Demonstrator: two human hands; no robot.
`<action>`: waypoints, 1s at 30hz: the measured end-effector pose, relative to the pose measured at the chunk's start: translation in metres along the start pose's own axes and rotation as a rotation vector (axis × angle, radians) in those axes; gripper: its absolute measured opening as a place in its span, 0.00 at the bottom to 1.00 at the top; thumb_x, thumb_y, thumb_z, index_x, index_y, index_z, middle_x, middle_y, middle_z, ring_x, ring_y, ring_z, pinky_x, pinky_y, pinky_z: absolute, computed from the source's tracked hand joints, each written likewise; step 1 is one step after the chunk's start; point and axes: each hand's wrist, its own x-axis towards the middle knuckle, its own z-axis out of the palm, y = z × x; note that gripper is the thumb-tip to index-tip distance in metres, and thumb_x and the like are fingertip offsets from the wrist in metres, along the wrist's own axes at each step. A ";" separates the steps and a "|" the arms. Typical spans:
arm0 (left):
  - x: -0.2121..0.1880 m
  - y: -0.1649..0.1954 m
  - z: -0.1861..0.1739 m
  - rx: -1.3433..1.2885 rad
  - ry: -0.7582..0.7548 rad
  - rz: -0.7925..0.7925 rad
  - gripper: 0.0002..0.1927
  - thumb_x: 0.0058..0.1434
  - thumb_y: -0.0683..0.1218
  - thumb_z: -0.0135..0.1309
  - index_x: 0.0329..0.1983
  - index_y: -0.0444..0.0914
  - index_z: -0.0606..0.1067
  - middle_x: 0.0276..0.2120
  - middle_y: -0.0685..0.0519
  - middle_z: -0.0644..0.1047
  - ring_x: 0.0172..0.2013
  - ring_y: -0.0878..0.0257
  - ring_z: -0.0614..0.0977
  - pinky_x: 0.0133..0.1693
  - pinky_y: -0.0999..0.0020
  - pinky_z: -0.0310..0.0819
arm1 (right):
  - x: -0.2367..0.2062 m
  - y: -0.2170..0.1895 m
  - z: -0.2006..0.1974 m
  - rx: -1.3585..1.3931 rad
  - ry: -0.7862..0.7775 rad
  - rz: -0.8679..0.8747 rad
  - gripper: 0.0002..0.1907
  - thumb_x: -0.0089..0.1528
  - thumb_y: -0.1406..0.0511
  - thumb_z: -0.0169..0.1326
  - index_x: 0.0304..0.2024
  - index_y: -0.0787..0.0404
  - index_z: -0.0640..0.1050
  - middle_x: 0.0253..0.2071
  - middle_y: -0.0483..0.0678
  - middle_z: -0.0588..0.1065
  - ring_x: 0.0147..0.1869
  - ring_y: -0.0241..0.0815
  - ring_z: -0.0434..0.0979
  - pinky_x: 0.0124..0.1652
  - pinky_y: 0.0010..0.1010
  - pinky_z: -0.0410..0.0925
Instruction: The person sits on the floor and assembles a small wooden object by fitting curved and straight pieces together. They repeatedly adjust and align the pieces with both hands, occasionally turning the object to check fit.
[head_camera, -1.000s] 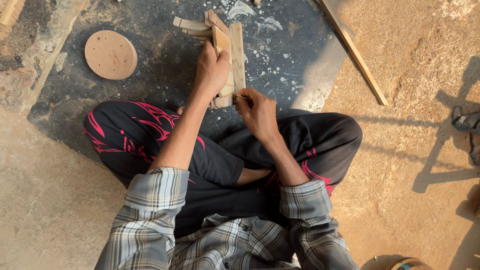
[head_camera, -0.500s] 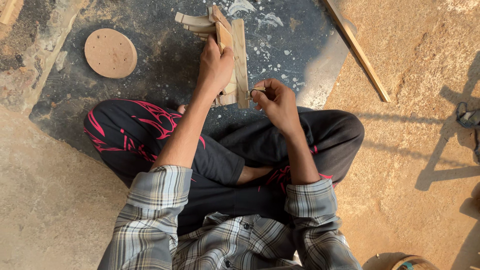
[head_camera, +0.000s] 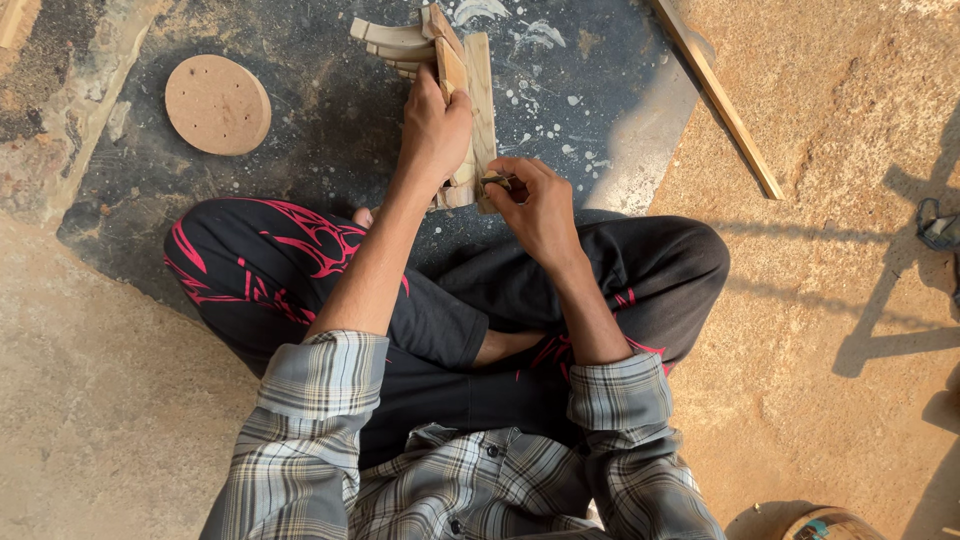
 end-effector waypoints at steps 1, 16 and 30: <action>0.000 0.000 0.001 -0.003 -0.004 -0.005 0.24 0.67 0.46 0.44 0.63 0.30 0.63 0.59 0.34 0.72 0.59 0.41 0.76 0.58 0.49 0.71 | -0.001 -0.002 -0.001 0.029 -0.024 -0.005 0.14 0.62 0.70 0.62 0.50 0.66 0.80 0.40 0.54 0.80 0.39 0.39 0.85 0.38 0.29 0.77; 0.001 0.007 0.004 0.045 -0.005 -0.028 0.31 0.67 0.47 0.44 0.69 0.25 0.55 0.64 0.30 0.65 0.64 0.37 0.70 0.64 0.51 0.65 | 0.016 -0.012 0.020 -0.213 0.144 -0.031 0.09 0.58 0.74 0.59 0.41 0.67 0.84 0.36 0.57 0.81 0.33 0.47 0.83 0.37 0.35 0.75; 0.002 0.014 0.011 0.112 -0.039 -0.063 0.36 0.68 0.49 0.44 0.73 0.27 0.48 0.68 0.32 0.61 0.67 0.39 0.67 0.65 0.51 0.63 | 0.003 -0.004 0.010 -0.141 0.040 0.074 0.08 0.57 0.73 0.60 0.39 0.68 0.84 0.33 0.55 0.83 0.32 0.39 0.84 0.35 0.29 0.75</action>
